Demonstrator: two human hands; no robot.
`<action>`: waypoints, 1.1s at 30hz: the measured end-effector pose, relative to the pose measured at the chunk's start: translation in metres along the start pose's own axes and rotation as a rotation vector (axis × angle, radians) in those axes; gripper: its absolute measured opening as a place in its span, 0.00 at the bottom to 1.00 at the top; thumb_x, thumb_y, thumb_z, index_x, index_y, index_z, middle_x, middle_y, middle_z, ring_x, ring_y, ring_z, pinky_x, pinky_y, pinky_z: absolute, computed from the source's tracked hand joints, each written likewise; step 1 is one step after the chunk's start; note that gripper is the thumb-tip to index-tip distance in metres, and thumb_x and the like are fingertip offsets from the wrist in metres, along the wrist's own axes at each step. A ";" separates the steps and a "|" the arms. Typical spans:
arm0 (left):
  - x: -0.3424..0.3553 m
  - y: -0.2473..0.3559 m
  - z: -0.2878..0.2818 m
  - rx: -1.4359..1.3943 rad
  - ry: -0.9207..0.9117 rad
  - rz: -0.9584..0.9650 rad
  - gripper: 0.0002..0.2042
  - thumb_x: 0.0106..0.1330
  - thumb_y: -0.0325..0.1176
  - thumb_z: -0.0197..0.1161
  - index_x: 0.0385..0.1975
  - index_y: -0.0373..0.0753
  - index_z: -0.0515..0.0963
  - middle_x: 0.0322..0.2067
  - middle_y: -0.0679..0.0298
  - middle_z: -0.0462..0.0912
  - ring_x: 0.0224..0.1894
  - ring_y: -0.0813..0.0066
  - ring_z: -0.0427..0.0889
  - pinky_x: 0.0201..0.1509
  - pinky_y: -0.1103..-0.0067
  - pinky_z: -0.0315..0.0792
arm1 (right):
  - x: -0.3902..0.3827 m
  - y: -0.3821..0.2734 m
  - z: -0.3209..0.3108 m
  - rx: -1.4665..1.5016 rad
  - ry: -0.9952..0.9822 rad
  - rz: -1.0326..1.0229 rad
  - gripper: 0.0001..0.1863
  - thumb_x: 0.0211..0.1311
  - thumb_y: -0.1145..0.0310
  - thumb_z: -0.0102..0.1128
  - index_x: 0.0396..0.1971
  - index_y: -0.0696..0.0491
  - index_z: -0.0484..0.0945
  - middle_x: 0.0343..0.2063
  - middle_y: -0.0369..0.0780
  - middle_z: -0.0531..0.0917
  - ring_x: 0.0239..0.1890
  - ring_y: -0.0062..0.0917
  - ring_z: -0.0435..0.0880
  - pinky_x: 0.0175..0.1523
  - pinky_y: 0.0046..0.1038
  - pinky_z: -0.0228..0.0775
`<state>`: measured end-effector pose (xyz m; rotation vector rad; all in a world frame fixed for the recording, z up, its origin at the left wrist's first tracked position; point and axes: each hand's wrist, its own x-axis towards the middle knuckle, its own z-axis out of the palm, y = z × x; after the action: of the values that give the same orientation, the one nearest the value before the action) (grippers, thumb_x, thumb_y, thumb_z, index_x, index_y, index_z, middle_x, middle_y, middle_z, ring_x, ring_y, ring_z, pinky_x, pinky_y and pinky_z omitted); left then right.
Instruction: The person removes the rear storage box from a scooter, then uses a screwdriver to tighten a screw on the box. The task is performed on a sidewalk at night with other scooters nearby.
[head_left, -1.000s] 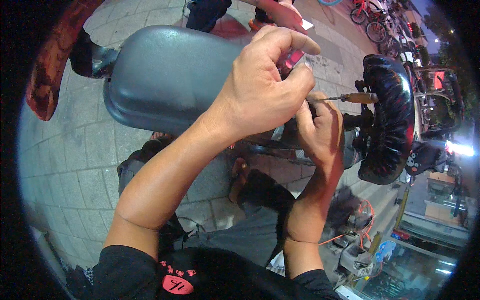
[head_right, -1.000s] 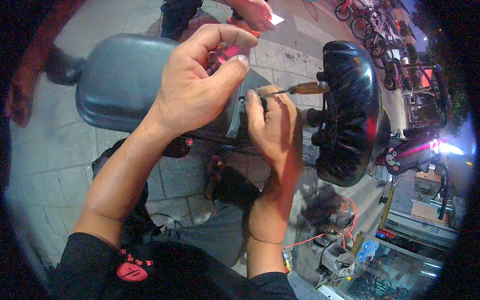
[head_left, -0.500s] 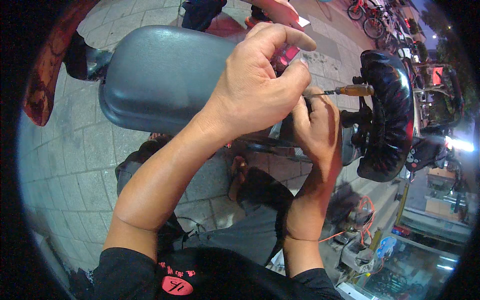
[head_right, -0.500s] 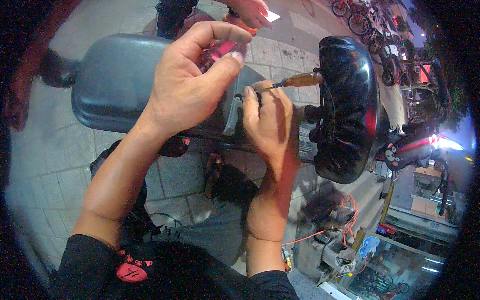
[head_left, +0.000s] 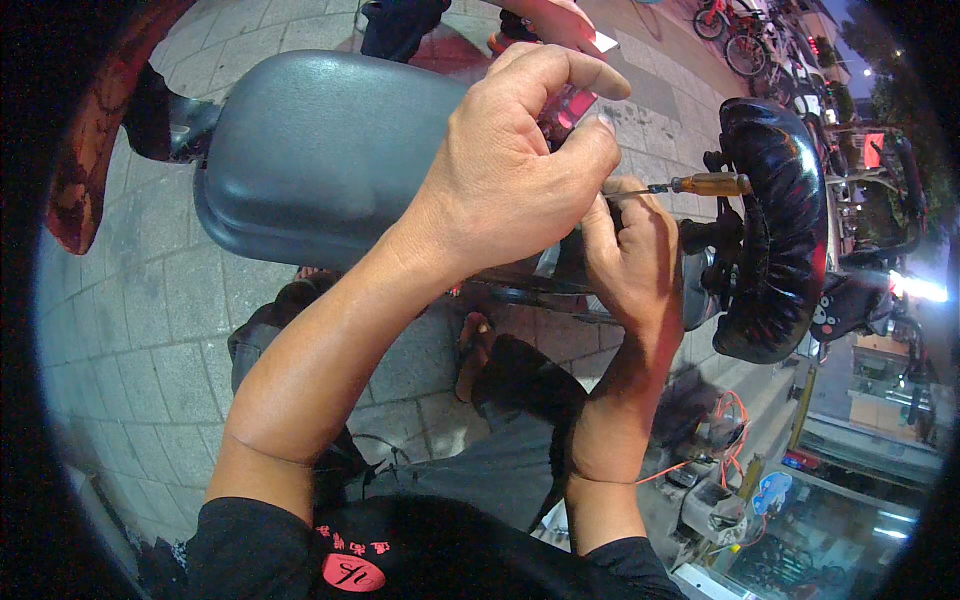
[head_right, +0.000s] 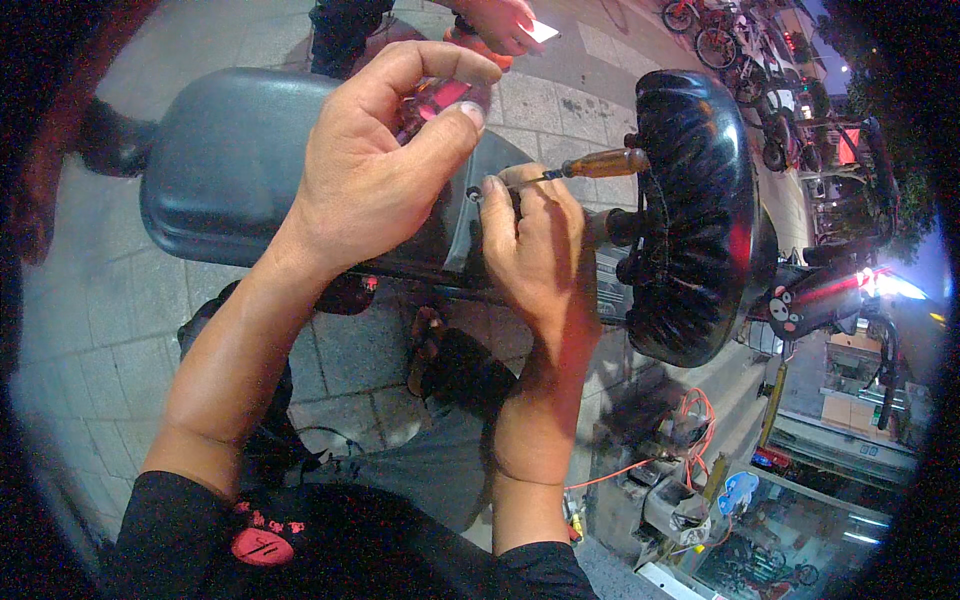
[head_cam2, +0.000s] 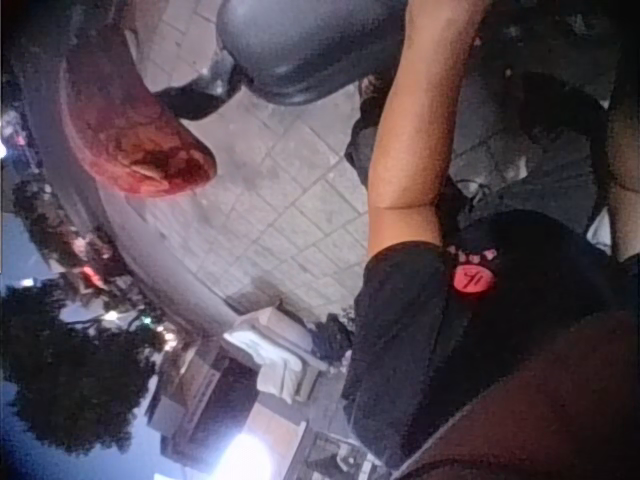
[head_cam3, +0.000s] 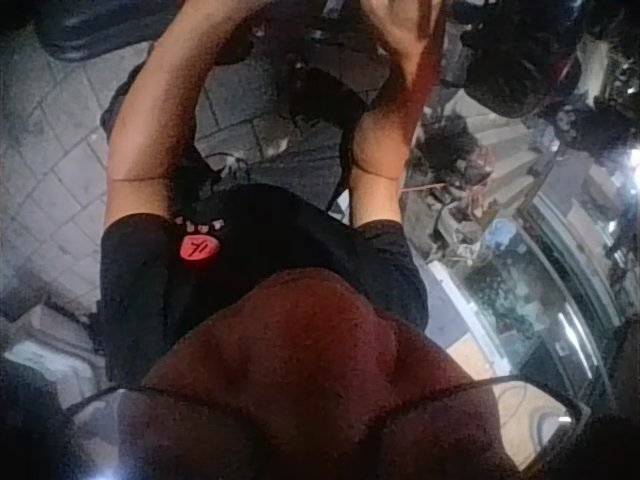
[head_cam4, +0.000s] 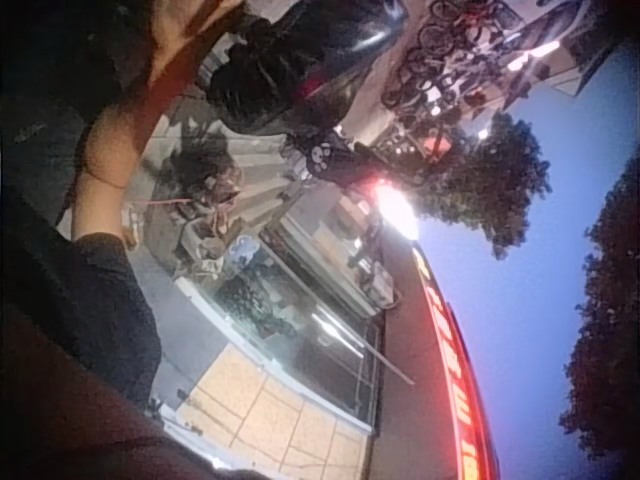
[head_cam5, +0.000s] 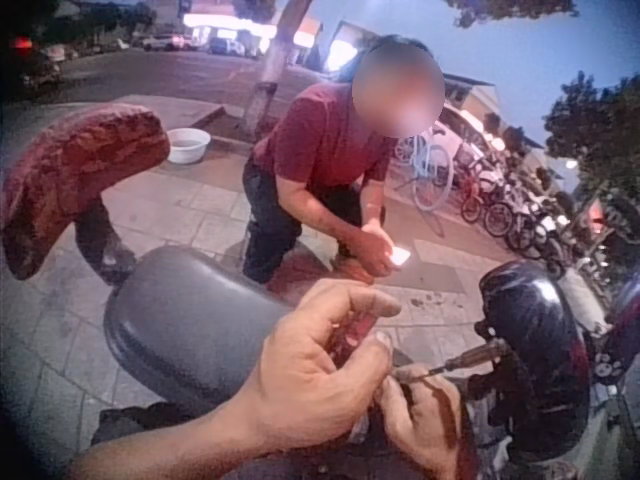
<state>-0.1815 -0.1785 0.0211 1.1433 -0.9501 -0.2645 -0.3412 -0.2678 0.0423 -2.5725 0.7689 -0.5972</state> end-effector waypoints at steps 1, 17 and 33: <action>0.000 0.001 0.000 0.001 -0.003 -0.011 0.13 0.74 0.26 0.65 0.56 0.35 0.83 0.46 0.68 0.85 0.45 0.85 0.81 0.52 0.83 0.76 | 0.000 0.000 0.000 -0.001 -0.004 0.007 0.07 0.73 0.72 0.65 0.37 0.60 0.84 0.34 0.54 0.86 0.39 0.54 0.87 0.45 0.47 0.78; 0.000 0.003 -0.001 0.017 0.002 0.004 0.13 0.74 0.26 0.66 0.56 0.36 0.83 0.45 0.70 0.84 0.45 0.86 0.80 0.51 0.84 0.75 | -0.001 0.001 0.001 -0.049 -0.019 -0.069 0.06 0.73 0.74 0.63 0.38 0.61 0.84 0.35 0.53 0.86 0.40 0.52 0.87 0.47 0.45 0.80; -0.001 0.002 0.000 -0.018 -0.009 -0.054 0.13 0.74 0.25 0.65 0.56 0.35 0.83 0.46 0.68 0.86 0.48 0.85 0.82 0.54 0.82 0.76 | -0.001 0.002 -0.001 -0.008 -0.039 -0.032 0.08 0.73 0.72 0.64 0.43 0.62 0.84 0.38 0.55 0.87 0.42 0.54 0.88 0.49 0.44 0.79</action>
<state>-0.1825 -0.1772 0.0224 1.1530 -0.9240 -0.3217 -0.3434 -0.2688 0.0425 -2.6002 0.7202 -0.5532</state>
